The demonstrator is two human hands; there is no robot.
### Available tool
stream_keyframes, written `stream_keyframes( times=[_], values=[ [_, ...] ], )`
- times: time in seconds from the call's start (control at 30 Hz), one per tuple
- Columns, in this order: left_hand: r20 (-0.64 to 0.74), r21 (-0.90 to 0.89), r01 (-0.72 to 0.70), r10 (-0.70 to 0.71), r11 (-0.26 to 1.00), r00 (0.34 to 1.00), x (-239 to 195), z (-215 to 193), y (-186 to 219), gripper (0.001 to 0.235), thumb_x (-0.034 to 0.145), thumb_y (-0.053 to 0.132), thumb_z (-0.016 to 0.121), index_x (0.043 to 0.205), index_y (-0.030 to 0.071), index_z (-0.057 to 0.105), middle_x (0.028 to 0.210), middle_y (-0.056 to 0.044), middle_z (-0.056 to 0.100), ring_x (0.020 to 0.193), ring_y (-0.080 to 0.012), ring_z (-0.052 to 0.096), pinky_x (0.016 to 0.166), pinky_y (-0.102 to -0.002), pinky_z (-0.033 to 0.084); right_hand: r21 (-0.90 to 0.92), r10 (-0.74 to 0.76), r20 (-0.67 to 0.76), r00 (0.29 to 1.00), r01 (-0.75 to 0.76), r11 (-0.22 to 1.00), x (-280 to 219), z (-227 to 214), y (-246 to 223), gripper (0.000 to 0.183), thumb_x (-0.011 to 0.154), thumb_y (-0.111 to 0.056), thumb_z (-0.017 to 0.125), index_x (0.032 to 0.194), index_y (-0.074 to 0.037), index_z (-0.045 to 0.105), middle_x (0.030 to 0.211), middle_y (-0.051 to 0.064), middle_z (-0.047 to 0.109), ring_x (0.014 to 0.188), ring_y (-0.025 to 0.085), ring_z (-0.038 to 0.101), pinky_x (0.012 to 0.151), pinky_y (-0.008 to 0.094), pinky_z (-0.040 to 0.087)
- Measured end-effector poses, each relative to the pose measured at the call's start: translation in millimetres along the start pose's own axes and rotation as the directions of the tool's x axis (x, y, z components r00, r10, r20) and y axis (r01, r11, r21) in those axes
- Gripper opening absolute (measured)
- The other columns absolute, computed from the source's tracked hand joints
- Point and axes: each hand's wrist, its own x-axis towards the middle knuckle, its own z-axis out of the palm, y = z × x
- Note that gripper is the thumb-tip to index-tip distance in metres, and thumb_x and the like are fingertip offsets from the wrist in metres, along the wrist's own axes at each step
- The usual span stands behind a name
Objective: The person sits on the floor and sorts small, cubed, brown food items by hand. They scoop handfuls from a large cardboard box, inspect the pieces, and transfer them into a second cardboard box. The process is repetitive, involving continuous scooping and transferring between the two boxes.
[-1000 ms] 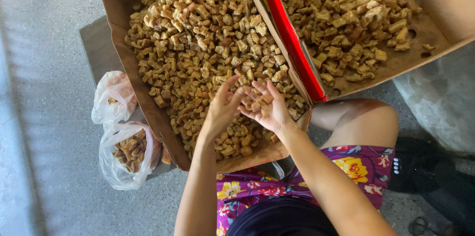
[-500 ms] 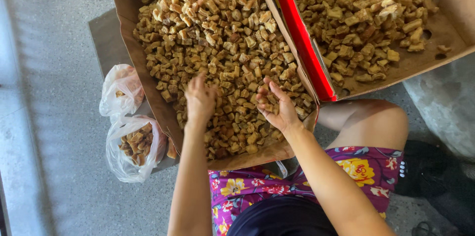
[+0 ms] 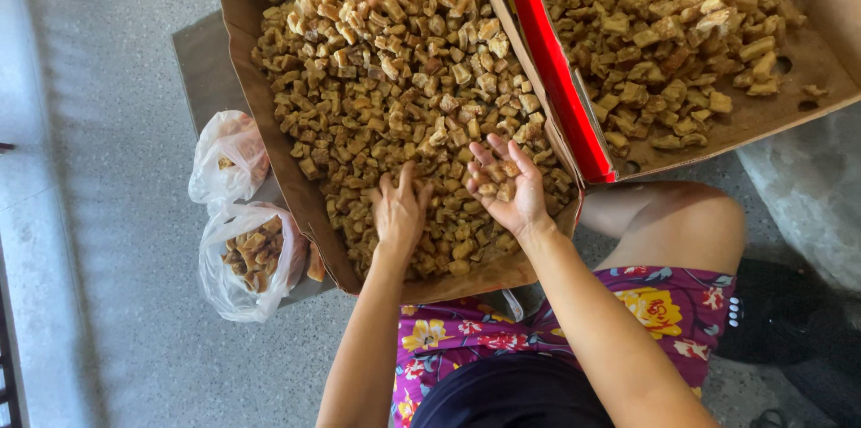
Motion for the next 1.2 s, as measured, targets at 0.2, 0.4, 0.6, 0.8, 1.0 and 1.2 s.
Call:
stream_keyframes(
  times=[0.2, 0.4, 0.6, 0.8, 1.0, 1.2],
  values=[
    [-0.174, -0.199, -0.327, 0.295, 0.924, 0.939, -22.1, -1.2, 26.3, 0.056, 0.083, 0.009, 0.069, 0.138, 0.011, 0.055, 0.131, -0.03, 0.05, 0.11, -0.0435, 0.06, 0.083, -0.046, 0.06, -0.084, -0.064, -0.047, 0.997, 0.06, 0.995, 7.3, -27.1, 0.8, 0.027, 0.111, -0.032, 0.06, 0.128, -0.012, 0.069, 0.123, 0.012, 0.072, 0.104, 0.027, 0.068, 0.088, 0.043, 0.056],
    [0.366, -0.797, 0.278, 0.062, 0.536, 0.928, -4.6, -53.2, 43.3, 0.046, 0.095, 0.015, 0.062, 0.141, 0.01, 0.057, 0.099, -0.013, 0.073, 0.07, -0.0148, 0.069, 0.064, -0.029, 0.061, -0.092, 0.015, -0.062, 0.998, -0.02, 0.996, -2.9, 12.1, 0.2, 0.049, 0.102, -0.055, 0.05, 0.13, -0.018, 0.062, 0.133, 0.009, 0.067, 0.124, 0.031, 0.063, 0.106, 0.052, 0.049],
    [0.272, -0.627, -0.031, 0.257, 0.778, 0.927, 4.6, -85.5, 102.1, 0.038, 0.105, 0.03, 0.053, 0.138, 0.012, 0.059, 0.092, -0.01, 0.074, 0.068, -0.0126, 0.067, 0.057, -0.031, 0.063, -0.229, 0.082, -0.067, 0.994, -0.095, 0.969, -13.3, 27.8, 0.9, 0.067, 0.088, -0.077, 0.048, 0.132, -0.028, 0.063, 0.133, 0.013, 0.064, 0.12, 0.032, 0.061, 0.1, 0.056, 0.051],
    [0.153, -0.666, -0.114, 0.285, 0.737, 0.946, 19.1, -69.3, 107.3, 0.037, 0.105, 0.026, 0.046, 0.136, 0.011, 0.06, 0.127, -0.012, 0.068, 0.088, -0.0219, 0.075, 0.064, -0.036, 0.066, -0.106, 0.098, 0.103, 0.99, -0.087, 0.991, -6.8, -0.6, 4.3, 0.066, 0.104, -0.073, 0.054, 0.141, -0.02, 0.065, 0.127, 0.013, 0.063, 0.114, 0.033, 0.058, 0.098, 0.053, 0.053],
    [0.152, -0.682, -0.011, 0.156, 0.731, 0.976, 16.0, -78.3, 108.1, 0.043, 0.1, 0.028, 0.062, 0.137, 0.009, 0.053, 0.122, -0.016, 0.071, 0.103, -0.0267, 0.077, 0.077, -0.041, 0.067, -0.134, 0.102, 0.005, 0.995, -0.1, 0.986, -12.4, 26.5, 2.4, 0.054, 0.095, -0.061, 0.057, 0.132, -0.023, 0.066, 0.129, 0.007, 0.066, 0.12, 0.028, 0.061, 0.103, 0.056, 0.052],
    [0.0, -0.613, -0.224, 0.283, 0.758, 0.959, 16.3, -69.2, 102.8, 0.04, 0.104, 0.015, 0.058, 0.144, 0.011, 0.056, 0.127, -0.014, 0.072, 0.115, -0.0255, 0.071, 0.096, -0.043, 0.058, -0.065, 0.109, 0.074, 0.991, -0.105, 0.992, -12.3, 27.8, 0.1, 0.045, 0.1, -0.05, 0.057, 0.135, -0.022, 0.065, 0.138, 0.009, 0.064, 0.125, 0.027, 0.061, 0.106, 0.056, 0.049]
  ],
)
